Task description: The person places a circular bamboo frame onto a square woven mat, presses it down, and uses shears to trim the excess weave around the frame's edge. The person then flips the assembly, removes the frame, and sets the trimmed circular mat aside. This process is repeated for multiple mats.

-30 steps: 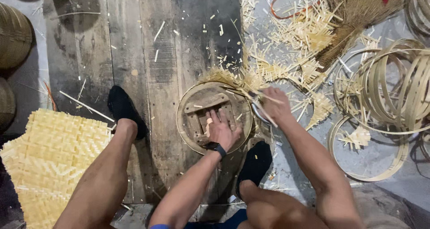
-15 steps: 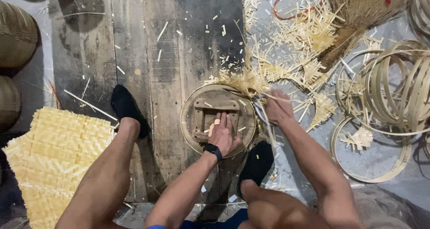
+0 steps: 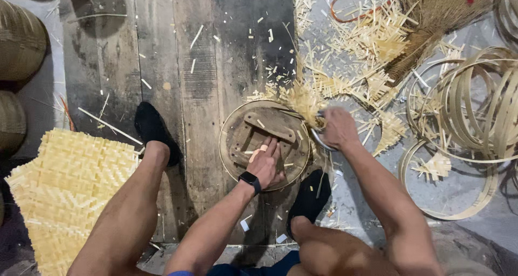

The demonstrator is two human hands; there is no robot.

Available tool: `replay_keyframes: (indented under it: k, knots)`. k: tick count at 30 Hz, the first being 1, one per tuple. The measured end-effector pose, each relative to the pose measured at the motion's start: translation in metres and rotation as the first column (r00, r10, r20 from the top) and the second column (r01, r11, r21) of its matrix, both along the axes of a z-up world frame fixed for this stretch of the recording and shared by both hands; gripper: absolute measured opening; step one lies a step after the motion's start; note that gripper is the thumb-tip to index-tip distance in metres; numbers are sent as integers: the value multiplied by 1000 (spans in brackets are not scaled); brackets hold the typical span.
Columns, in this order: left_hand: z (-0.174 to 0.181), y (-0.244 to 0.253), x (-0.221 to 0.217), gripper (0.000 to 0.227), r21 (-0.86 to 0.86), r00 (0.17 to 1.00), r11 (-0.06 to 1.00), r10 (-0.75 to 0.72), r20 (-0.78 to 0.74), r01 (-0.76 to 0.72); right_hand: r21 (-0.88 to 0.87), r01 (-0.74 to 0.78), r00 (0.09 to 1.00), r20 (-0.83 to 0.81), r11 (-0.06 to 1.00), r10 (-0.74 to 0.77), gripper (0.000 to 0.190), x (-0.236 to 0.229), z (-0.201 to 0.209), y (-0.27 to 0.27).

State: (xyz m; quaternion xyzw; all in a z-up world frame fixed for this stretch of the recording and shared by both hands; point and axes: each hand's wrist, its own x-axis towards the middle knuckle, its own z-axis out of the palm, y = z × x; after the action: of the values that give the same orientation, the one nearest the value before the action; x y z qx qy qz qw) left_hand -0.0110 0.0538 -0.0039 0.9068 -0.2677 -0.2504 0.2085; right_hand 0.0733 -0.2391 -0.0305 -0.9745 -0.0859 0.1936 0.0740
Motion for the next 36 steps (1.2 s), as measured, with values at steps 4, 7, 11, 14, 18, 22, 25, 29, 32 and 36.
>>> replay_keyframes:
  k: [4, 7, 11, 14, 18, 22, 25, 29, 32, 36]
  knots:
    - [-18, 7, -2, 86, -35, 992, 998, -48, 121, 53, -15, 13, 994, -105, 1000, -14, 43, 14, 9, 15]
    - [-5, 18, 3, 83, -27, 992, 992, -122, 28, 123, -41, 13, 967, -252, 999, -23, 36, -1, 12, -7]
    - [18, 26, 14, 87, -20, 977, 979, -204, -69, 203, 38, -58, 998, 24, 998, 57, 42, -20, -5, -35]
    - [23, 22, 14, 80, -9, 976, 976, -215, 22, 216, 39, -25, 1000, -10, 999, 25, 42, -14, -9, -20]
    - [28, 23, 16, 81, 14, 973, 976, -216, -85, 218, 11, -25, 995, -100, 1000, 26, 45, 15, 5, 10]
    - [19, 25, 15, 63, 18, 970, 970, -241, -8, 241, 8, -40, 988, -150, 999, 41, 30, 16, 2, 1]
    - [17, 40, 14, 63, -17, 963, 967, -256, -87, 256, 29, 79, 949, -309, 996, -66, 26, 6, 0, -24]
    - [21, 42, 16, 57, -45, 961, 962, -271, -56, 269, -45, 78, 977, -198, 996, -86, 49, 6, 21, -35]
    - [19, 42, 15, 57, -55, 957, 957, -288, -22, 286, 48, -8, 994, -112, 999, 14, 51, 15, 22, -14]
    - [10, 43, 14, 57, 11, 940, 940, -340, -13, 340, 102, -63, 987, -141, 993, 77, 48, 34, 20, 14]
